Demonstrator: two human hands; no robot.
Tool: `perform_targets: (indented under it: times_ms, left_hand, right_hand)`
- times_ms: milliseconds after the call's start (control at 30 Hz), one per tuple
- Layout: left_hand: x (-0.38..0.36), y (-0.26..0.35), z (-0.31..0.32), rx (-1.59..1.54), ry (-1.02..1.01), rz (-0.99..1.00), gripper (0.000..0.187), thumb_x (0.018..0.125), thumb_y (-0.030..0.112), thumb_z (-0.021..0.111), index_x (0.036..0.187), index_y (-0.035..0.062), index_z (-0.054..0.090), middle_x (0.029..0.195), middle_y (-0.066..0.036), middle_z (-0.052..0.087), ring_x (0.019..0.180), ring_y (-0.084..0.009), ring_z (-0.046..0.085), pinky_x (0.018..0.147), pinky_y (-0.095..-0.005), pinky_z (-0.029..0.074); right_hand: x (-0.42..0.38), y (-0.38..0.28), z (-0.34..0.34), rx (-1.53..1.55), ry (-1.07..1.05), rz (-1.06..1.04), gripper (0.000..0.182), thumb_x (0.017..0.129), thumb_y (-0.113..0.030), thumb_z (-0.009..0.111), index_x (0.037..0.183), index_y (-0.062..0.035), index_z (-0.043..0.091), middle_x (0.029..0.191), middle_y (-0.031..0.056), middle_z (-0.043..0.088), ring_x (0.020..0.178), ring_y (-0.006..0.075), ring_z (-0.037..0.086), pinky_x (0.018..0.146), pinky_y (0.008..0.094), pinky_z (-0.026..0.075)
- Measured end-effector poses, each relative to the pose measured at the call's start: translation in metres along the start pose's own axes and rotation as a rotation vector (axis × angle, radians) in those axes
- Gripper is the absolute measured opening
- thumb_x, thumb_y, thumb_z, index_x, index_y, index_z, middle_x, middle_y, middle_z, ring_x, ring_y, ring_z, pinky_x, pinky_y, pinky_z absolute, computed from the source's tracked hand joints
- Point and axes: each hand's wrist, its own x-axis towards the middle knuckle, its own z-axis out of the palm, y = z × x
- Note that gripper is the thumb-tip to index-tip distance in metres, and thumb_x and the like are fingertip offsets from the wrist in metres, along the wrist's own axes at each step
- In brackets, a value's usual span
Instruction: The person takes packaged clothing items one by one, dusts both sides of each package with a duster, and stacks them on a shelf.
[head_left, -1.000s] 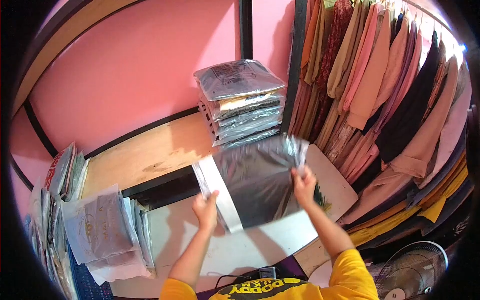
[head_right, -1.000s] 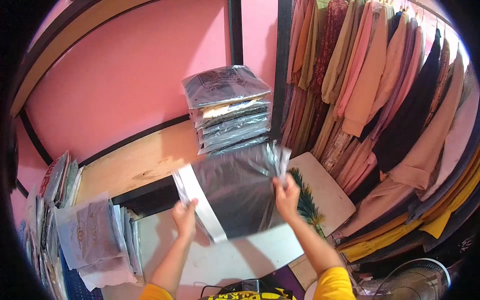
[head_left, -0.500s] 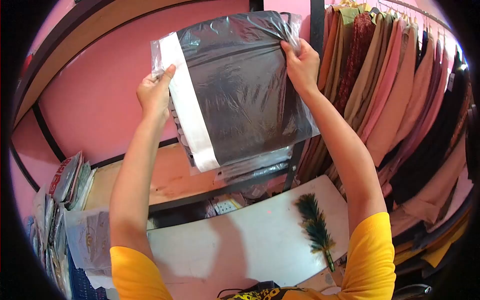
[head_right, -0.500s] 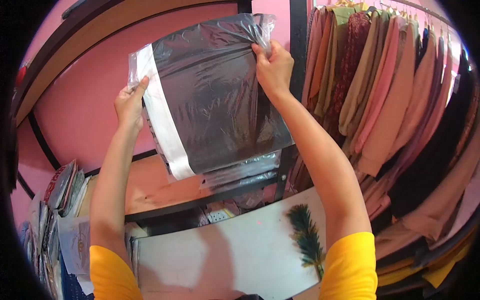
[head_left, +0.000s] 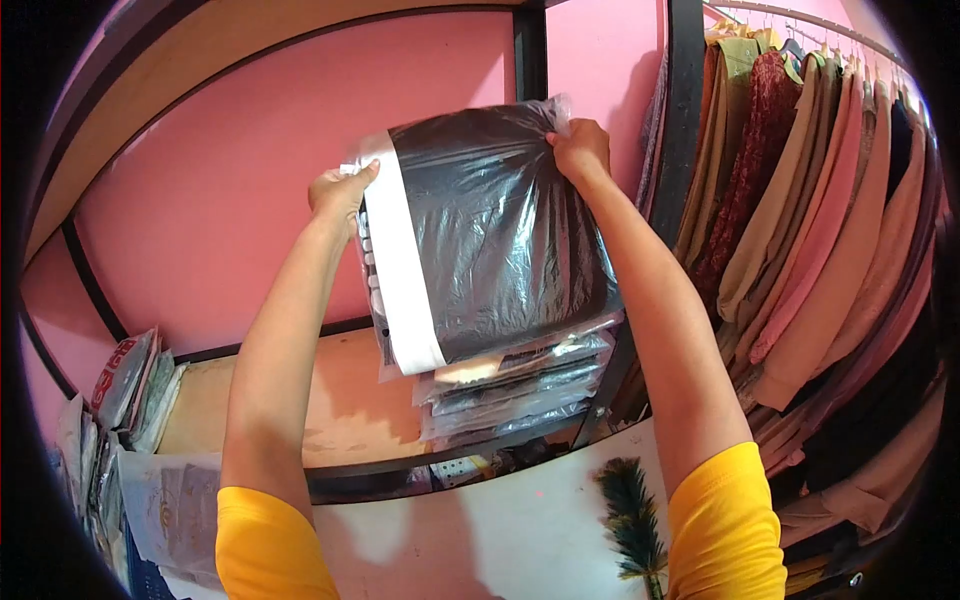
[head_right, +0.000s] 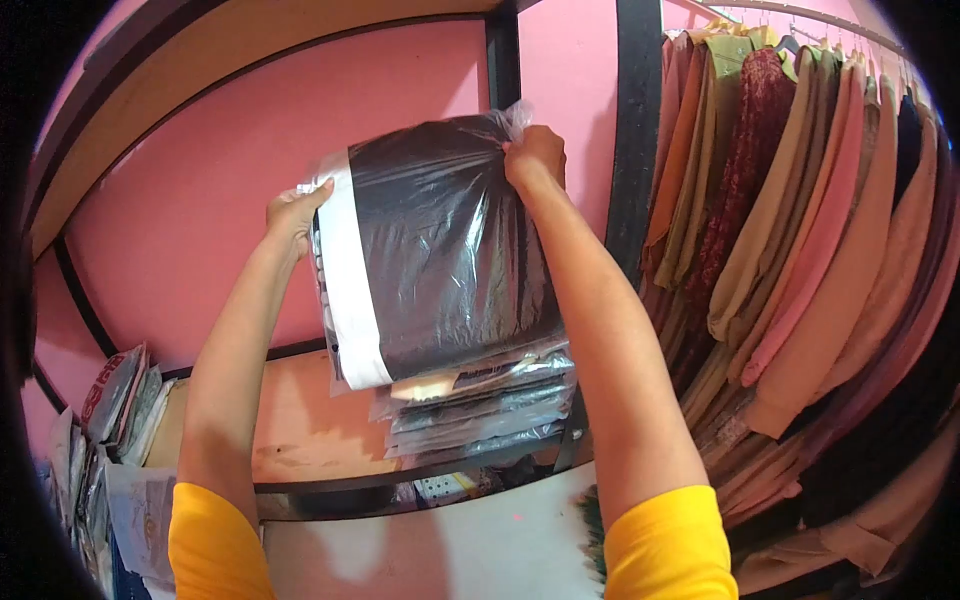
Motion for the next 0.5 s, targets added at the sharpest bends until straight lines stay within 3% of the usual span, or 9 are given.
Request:
perform_targets:
  times_ms: [67,267,400,467,500]
  left_hand:
    - [0.016,-0.023,0.005,0.025,-0.02,-0.023,0.024,0.067,0.005,0.069,0.076,-0.0068,0.051,0.073,-0.014,0.057,0.059,-0.0166,0.056,0.047,-0.0281,0.047]
    - [0.04,-0.132,-0.006,0.074,-0.028,-0.232,0.024,0.068,0.007,0.069,0.076,-0.0074,0.052,0.074,-0.013,0.058,0.061,-0.0183,0.057,0.049,-0.032,0.047]
    - [0.028,-0.136,-0.013,0.105,-0.008,-0.339,0.025,0.07,0.009,0.067,0.079,-0.0084,0.051,0.075,-0.014,0.057,0.061,-0.0194,0.057,0.051,-0.0331,0.048]
    - [0.031,-0.132,-0.011,0.077,-0.02,-0.346,0.026,0.07,0.009,0.067,0.08,-0.0087,0.051,0.075,-0.014,0.057,0.061,-0.0194,0.056,0.052,-0.033,0.049]
    - [0.033,-0.134,-0.01,0.038,-0.032,-0.341,0.027,0.07,0.009,0.067,0.081,-0.0089,0.05,0.076,-0.014,0.057,0.06,-0.0195,0.056,0.053,-0.0329,0.049]
  right_hand:
    - [0.009,0.022,0.018,-0.154,0.033,-0.017,0.03,0.068,-0.024,0.065,0.082,0.0016,0.06,0.082,0.0219,0.058,0.083,0.0338,0.057,0.073,0.0388,0.043]
    - [-0.005,0.098,0.081,-0.316,-0.133,0.138,0.039,0.066,-0.03,0.067,0.087,0.0019,0.059,0.089,0.0206,0.058,0.085,0.0312,0.057,0.074,0.0374,0.045]
    - [0.014,0.124,0.094,-0.341,-0.328,0.225,0.04,0.066,-0.031,0.067,0.088,0.0008,0.06,0.091,0.0176,0.059,0.084,0.0293,0.058,0.073,0.0344,0.046]
    - [0.025,0.112,0.086,-0.354,-0.317,0.146,0.038,0.067,-0.029,0.067,0.09,0.0007,0.059,0.09,0.0171,0.06,0.082,0.0276,0.059,0.072,0.0333,0.045]
    - [0.028,0.109,0.085,-0.273,-0.315,0.19,0.037,0.067,-0.027,0.067,0.093,-0.0012,0.059,0.095,0.0161,0.058,0.089,0.0283,0.056,0.077,0.0339,0.044]
